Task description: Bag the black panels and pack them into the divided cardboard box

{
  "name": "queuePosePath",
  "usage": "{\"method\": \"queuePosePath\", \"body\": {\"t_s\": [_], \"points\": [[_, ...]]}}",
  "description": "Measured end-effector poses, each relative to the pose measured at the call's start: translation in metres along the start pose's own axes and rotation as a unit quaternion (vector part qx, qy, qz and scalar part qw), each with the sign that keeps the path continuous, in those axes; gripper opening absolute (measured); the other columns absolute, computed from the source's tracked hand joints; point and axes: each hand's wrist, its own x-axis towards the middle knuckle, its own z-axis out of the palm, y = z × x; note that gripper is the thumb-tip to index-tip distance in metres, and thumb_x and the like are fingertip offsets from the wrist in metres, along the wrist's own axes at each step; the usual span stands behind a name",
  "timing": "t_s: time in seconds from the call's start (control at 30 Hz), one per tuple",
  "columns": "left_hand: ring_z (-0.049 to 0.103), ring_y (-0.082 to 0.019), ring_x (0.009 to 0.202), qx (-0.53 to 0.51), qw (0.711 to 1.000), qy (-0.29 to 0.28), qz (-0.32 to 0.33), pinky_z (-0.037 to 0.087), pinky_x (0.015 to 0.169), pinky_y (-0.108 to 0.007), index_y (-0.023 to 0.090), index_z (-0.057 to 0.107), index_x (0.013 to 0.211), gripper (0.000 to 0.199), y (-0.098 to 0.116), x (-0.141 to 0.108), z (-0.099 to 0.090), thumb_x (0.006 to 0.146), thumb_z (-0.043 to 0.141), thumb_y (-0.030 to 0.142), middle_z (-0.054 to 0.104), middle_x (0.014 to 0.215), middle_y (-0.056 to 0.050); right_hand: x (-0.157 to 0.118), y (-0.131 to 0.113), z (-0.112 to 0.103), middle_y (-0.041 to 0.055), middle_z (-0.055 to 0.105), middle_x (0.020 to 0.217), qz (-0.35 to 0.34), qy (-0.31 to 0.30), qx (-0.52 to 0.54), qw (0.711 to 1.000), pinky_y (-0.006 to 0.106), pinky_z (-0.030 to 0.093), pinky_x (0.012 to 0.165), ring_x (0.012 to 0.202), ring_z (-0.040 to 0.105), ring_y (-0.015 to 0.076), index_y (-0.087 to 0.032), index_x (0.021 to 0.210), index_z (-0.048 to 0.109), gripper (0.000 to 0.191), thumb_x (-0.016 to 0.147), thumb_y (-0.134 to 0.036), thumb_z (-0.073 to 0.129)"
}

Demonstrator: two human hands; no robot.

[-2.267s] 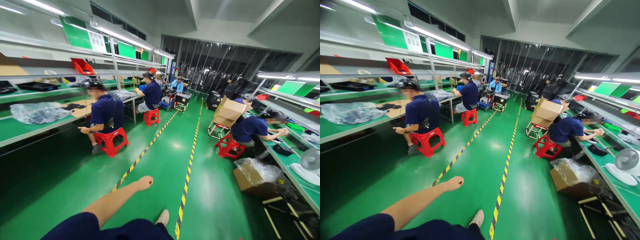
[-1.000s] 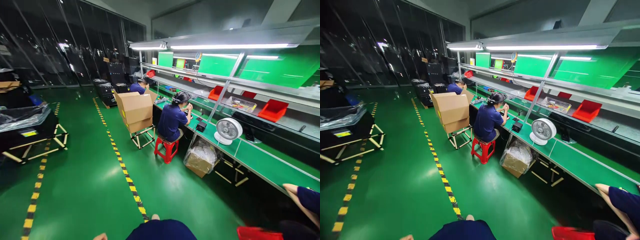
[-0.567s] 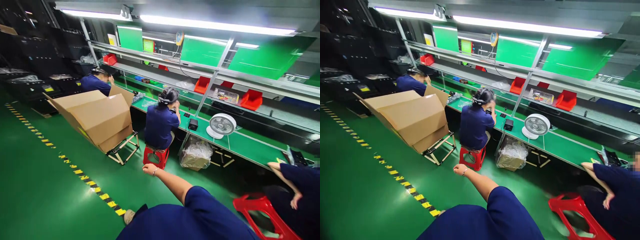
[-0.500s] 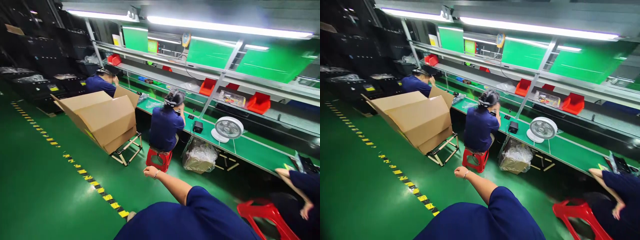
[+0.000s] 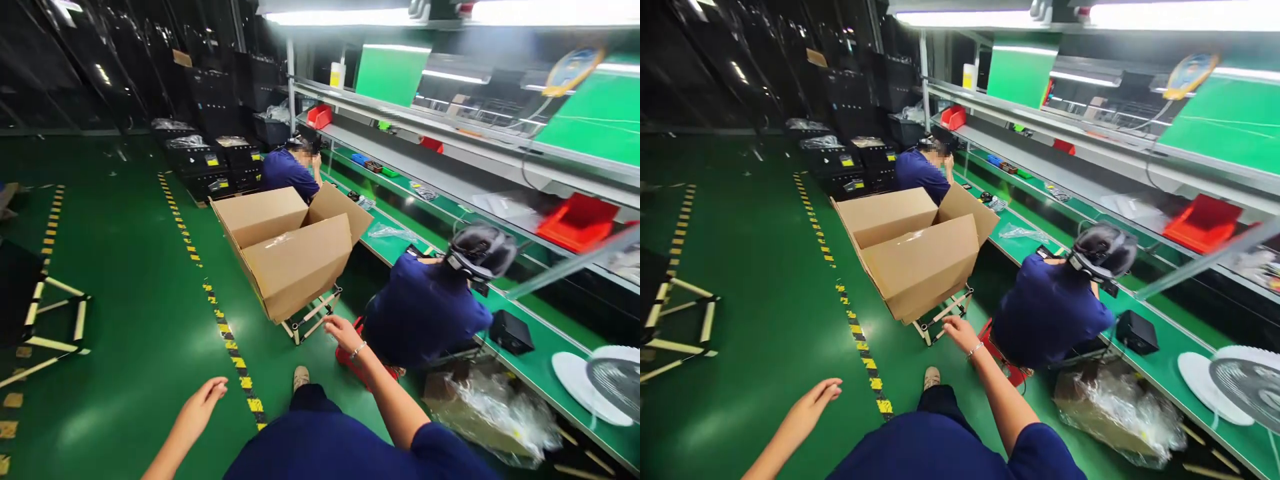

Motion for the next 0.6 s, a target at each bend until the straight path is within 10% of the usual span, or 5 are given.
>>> {"method": "queuePosePath", "body": {"t_s": [0.2,0.33,0.43,0.6], "points": [[0.075,-0.026,0.084,0.014,1.000,0.019,0.009,0.060,0.076,-0.033,0.025,0.072,0.087,0.044,0.037,0.069,-0.043,0.074,0.054,0.062,0.079,0.087,-0.007,0.188,-0.112,-0.025,0.0145,0.051,0.146,-0.190,0.063,-0.066,0.977,0.042,0.038,0.115,0.138,0.044,0.0231,-0.018,0.143,0.047,0.051,0.094,-0.030,0.056],[0.074,-0.025,0.087,0.020,0.998,0.053,0.024,0.059,0.078,-0.033,0.023,0.071,0.094,0.049,0.063,0.110,-0.076,0.079,0.048,0.063,0.078,0.091,-0.007,0.265,-0.168,-0.016,0.0148,0.057,0.140,-0.257,0.069,-0.259,0.928,0.053,0.024,0.121,0.140,0.042,0.0276,-0.016,0.132,0.057,0.039,0.097,-0.032,0.057],[0.073,-0.024,0.088,0.021,0.994,0.073,0.080,0.058,0.083,-0.033,0.022,0.070,0.097,0.050,0.086,0.145,-0.100,0.082,0.046,0.063,0.077,0.093,-0.008,0.264,-0.166,-0.018,0.0086,0.073,0.099,-0.238,0.037,-0.331,0.912,0.053,0.025,0.119,0.106,0.063,0.0229,-0.019,0.098,0.069,0.028,0.102,-0.037,0.048],[0.069,-0.022,0.099,0.044,0.975,0.066,0.210,0.055,0.092,-0.034,0.020,0.065,0.109,0.048,0.124,0.214,-0.142,0.093,0.041,0.057,0.073,0.105,-0.008,0.176,-0.129,-0.031,0.0030,0.068,0.078,-0.205,0.138,-0.267,0.932,0.044,0.034,0.113,0.080,0.061,0.0167,-0.022,0.079,0.066,0.041,0.103,-0.037,0.038]]}}
